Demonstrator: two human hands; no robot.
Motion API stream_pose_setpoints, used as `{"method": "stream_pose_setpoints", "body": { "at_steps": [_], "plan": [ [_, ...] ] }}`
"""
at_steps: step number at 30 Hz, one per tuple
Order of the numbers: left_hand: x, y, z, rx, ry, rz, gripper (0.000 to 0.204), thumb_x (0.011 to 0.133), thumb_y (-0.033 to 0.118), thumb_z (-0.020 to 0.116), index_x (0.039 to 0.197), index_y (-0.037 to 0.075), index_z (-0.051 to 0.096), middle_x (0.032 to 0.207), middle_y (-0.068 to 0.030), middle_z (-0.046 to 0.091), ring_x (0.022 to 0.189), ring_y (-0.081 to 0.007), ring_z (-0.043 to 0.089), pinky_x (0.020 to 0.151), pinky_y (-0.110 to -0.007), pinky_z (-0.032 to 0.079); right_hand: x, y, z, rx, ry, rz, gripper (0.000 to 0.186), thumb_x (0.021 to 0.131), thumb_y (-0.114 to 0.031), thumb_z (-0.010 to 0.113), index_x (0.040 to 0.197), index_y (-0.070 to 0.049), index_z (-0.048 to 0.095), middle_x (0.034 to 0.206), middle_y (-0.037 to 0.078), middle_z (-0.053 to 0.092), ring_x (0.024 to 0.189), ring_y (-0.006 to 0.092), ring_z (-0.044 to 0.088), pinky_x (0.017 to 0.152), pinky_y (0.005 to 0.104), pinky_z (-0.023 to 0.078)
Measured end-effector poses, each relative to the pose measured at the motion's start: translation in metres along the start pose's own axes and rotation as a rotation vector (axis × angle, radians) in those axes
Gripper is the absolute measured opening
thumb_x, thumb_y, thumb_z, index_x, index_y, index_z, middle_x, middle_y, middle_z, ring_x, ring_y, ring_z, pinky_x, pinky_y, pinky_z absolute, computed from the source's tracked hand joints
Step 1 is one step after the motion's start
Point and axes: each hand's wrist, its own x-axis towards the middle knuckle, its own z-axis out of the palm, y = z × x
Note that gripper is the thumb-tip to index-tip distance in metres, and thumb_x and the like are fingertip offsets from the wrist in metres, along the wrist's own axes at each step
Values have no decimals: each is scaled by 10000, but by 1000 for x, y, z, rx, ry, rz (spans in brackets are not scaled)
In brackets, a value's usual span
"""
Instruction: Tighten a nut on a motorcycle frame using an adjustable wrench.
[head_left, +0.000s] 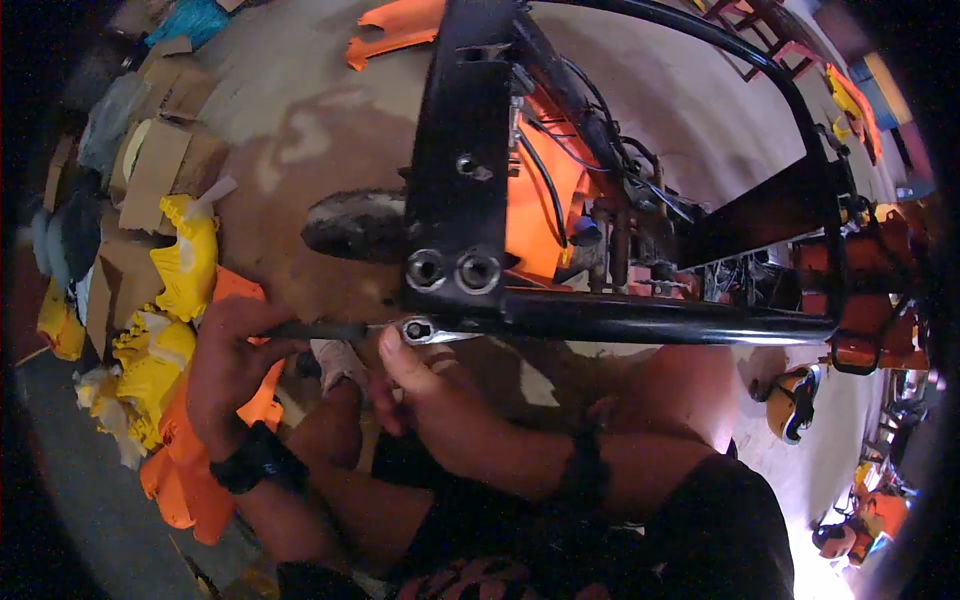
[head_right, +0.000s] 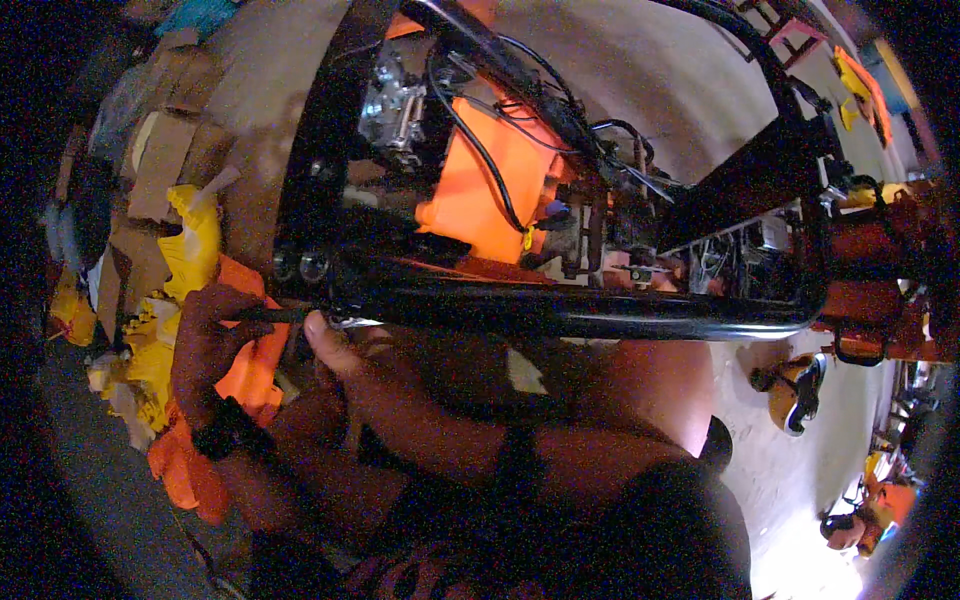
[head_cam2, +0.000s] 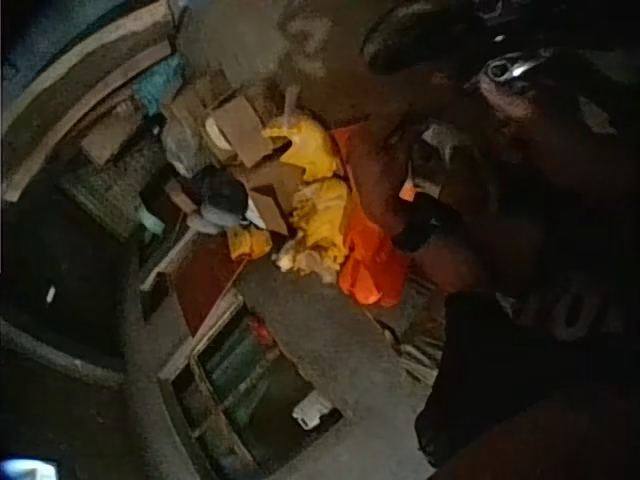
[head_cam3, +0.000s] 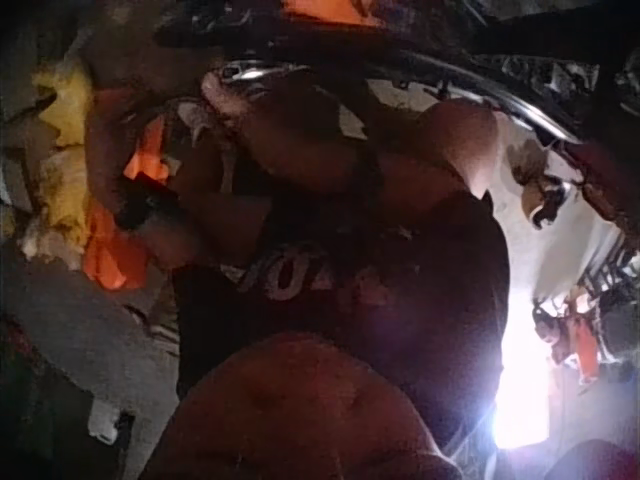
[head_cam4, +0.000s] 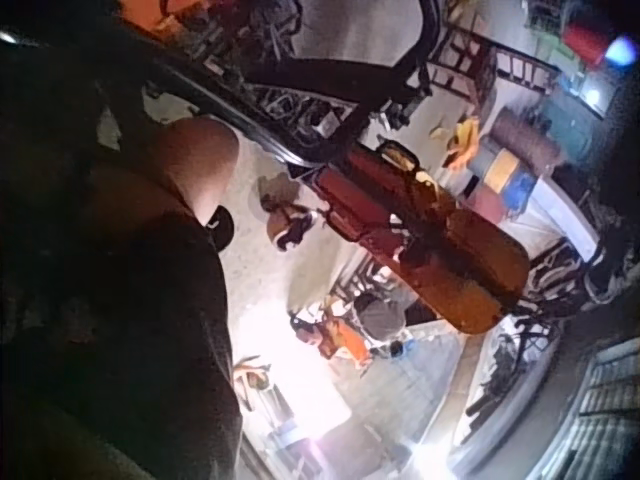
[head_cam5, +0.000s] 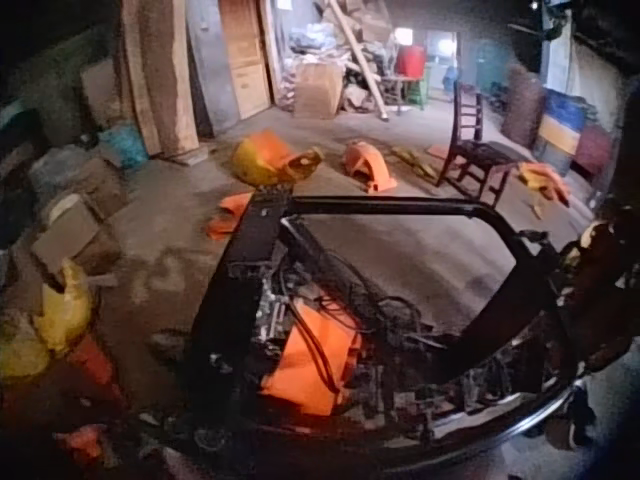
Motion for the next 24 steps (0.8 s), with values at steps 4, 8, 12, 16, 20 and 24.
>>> {"method": "stream_pose_setpoints", "body": {
  "at_steps": [4,8,12,16,20,24],
  "plan": [
    [-7,-8,-3,0,-23,-51,269,528,91,749,761,23,635,668,-88,609,615,-215,582,556,-299,436,-6,-12,5,32,-37,-18,445,847,-523,403,729,-98,463,544,9,462,461,94,424,425,223,298],
    [-4,-3,-1,-54,-27,-47,286,525,78,750,783,31,638,684,-83,603,639,-219,577,583,-303,440,-7,-16,10,119,25,-27,429,843,-508,428,702,-105,464,527,-6,449,459,86,416,428,222,304],
    [-6,-2,9,49,51,2,298,523,68,747,799,32,640,693,-88,609,668,-221,579,605,-318,437,-1,-11,4,-52,56,40,421,838,-488,460,645,-113,462,519,-21,430,459,80,407,429,221,310],
    [-11,-21,15,47,-29,30,309,527,79,743,816,35,641,707,-88,614,671,-243,571,615,-335,424,-3,-12,3,51,46,41,311,813,-376,569,697,-88,562,622,-22,533,551,83,466,481,264,355],
    [-9,-18,17,23,-69,27,304,536,95,737,820,43,642,706,-83,612,666,-256,563,614,-337,418,-1,-7,5,91,44,-43,339,838,-385,525,643,-113,476,550,-29,451,484,66,417,435,228,317],
    [-14,-8,15,53,-32,-9,302,536,105,732,816,42,641,689,-80,613,673,-245,566,616,-334,417,-2,-7,8,116,81,-36,357,848,-387,510,625,-121,430,519,-30,406,448,68,391,406,221,301]
  ]
}}
